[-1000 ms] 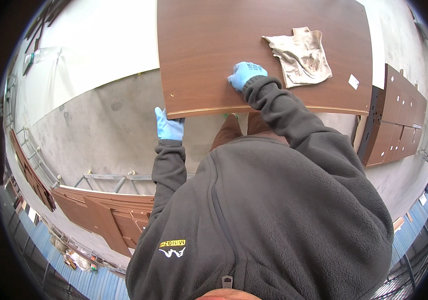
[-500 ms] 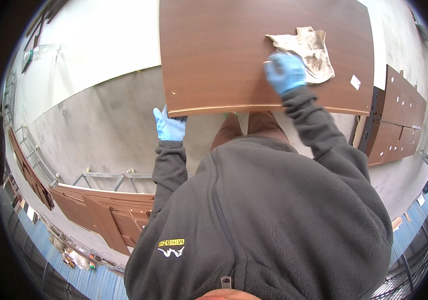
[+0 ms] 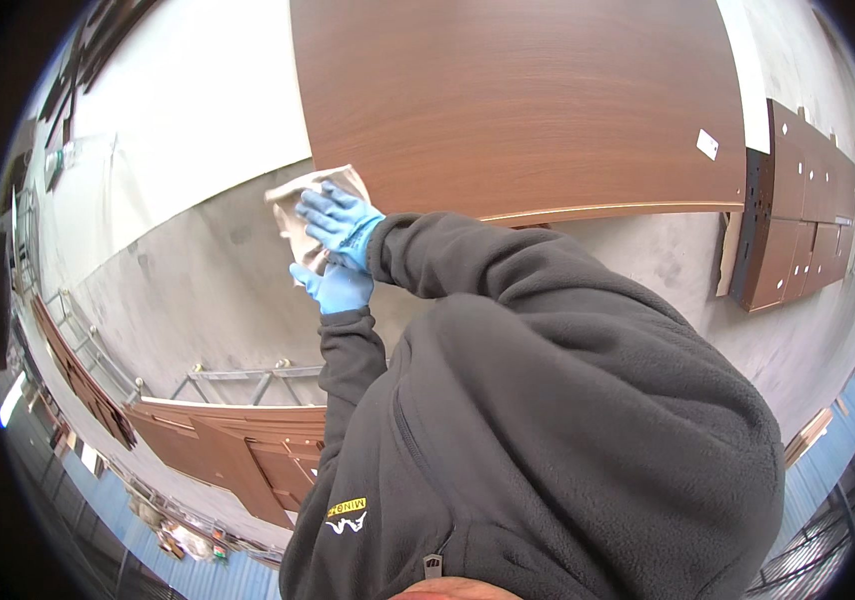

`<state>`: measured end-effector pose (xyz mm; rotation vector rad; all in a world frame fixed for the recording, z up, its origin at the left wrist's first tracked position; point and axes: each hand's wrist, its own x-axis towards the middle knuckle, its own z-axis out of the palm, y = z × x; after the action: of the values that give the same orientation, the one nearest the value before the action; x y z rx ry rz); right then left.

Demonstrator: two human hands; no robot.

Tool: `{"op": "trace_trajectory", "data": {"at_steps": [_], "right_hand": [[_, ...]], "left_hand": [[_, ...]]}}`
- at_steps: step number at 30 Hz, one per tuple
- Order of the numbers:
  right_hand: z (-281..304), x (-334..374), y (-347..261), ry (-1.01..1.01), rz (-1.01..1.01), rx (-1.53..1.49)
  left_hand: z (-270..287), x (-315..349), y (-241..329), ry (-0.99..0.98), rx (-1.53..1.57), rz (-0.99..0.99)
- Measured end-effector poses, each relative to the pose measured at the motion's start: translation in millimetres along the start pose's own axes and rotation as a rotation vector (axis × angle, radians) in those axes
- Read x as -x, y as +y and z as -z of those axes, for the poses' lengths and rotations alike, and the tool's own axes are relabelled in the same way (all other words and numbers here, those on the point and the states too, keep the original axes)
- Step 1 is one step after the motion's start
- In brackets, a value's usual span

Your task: The person wipes a large brown wooden panel with a cloth, then moves it to a stack. They repeat the wiping on a smaller panel, apply a brown filler from a tube to a groove, and stack the finished pieces.

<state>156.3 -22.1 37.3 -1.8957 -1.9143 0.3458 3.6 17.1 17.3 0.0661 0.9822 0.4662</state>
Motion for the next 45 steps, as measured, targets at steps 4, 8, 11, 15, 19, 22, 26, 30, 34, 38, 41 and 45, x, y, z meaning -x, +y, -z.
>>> {"op": "trace_trajectory", "data": {"at_steps": [4, 8, 11, 15, 19, 22, 26, 30, 34, 38, 41, 45], "right_hand": [[-6, 49, 42, 0.157, 0.121, -0.028], [56, 200, 109, 0.088, -0.367, 0.257], [121, 302, 168, 0.137, -0.975, 0.556], [148, 297, 235, 0.305, -1.313, 0.765], [115, 113, 242, 0.284, -0.848, 0.675], [89, -22, 189, 0.192, -0.444, 0.369], [62, -31, 85, 0.163, 0.066, 0.051], [68, 42, 117, 0.128, 0.138, -0.098], [131, 148, 252, 0.025, -0.492, 0.558], [193, 206, 375, 0.081, -1.141, 0.699], [200, 130, 426, 0.491, -0.997, 0.613], [159, -48, 384, 0.501, -0.617, 0.814]], "left_hand": [[3, -3, 0, -0.223, 0.094, 0.091], [-1, -2, 3, -0.242, 0.128, 0.116], [-7, -4, 6, -0.217, 0.01, 0.119], [-16, -6, 3, -0.142, -0.013, 0.103], [-21, -5, -3, -0.09, -0.132, 0.047], [-18, -5, -7, -0.106, -0.236, -0.006], [-8, -14, -11, -0.028, -0.188, -0.067], [-4, -19, -14, 0.029, -0.181, -0.129], [-10, -15, -15, 0.02, -0.249, -0.139], [-19, -12, -14, 0.098, -0.255, -0.149], [-22, -13, -13, 0.066, -0.273, -0.155], [-24, -14, -16, 0.156, -0.324, -0.187]]}}
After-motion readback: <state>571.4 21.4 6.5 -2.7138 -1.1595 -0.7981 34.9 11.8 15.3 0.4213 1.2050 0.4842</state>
